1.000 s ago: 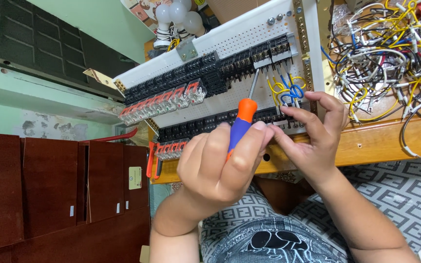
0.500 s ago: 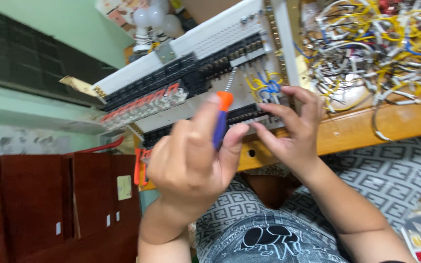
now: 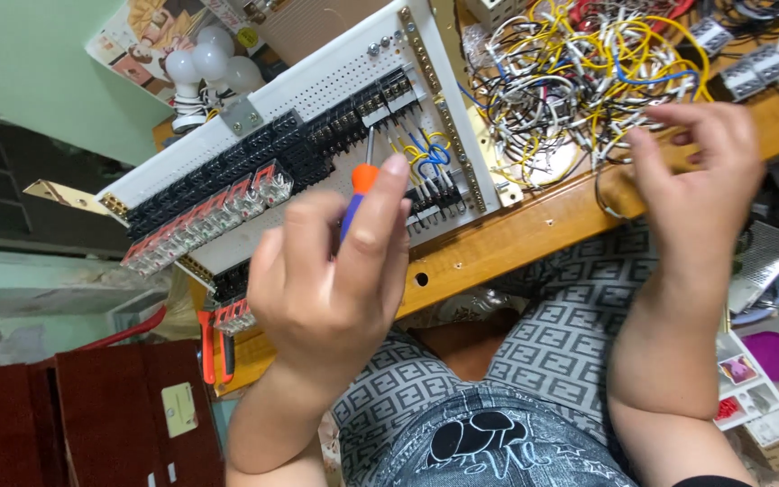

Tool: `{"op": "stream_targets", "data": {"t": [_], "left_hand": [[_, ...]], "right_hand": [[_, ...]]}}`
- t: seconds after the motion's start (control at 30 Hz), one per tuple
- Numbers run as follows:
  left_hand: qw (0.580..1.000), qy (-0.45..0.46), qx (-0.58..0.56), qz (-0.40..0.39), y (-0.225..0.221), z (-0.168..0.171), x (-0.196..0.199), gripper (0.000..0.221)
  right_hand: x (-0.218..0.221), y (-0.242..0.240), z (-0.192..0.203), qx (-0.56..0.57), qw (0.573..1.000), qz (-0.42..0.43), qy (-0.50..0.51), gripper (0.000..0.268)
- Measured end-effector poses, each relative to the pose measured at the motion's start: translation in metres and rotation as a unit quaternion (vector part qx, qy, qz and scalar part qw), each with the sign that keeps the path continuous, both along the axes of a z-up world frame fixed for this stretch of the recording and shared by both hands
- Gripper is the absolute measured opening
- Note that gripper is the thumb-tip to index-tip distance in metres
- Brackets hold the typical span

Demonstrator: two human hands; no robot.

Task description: Connecting electrical wires to circuit breakers and terminals on a control panel using a screwdriver.

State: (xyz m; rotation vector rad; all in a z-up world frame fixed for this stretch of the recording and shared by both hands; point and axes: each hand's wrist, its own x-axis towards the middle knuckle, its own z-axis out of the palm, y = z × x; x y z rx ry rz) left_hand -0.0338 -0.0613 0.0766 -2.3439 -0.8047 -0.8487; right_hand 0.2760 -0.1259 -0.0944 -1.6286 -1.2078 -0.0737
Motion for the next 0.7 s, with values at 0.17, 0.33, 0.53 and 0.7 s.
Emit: {"op": "stream_targets", "data": {"t": [0.17,0.33,0.53,0.7], "left_hand": [[0.989,0.027,0.085,-0.121,-0.018,0.01,-0.02,0.034],[0.933,-0.276,-0.13,-0.193,-0.035,-0.057,-0.043,0.019],[0.807,-0.432,-0.357,-0.185,-0.024,-0.173,-0.074,0.012],[0.844,-0.36,-0.365,-0.158,-0.026,-0.201,-0.088,0.011]], "right_hand": [[-0.023,0.005,-0.005,-0.023,1.0,0.018,-0.007,0.014],[-0.025,0.032,0.008,0.055,0.994,0.001,-0.09,0.005],[0.025,0.111,-0.003,-0.089,0.931,-0.025,-0.352,0.015],[0.023,0.149,0.014,-0.315,0.897,0.024,-0.31,0.025]]}}
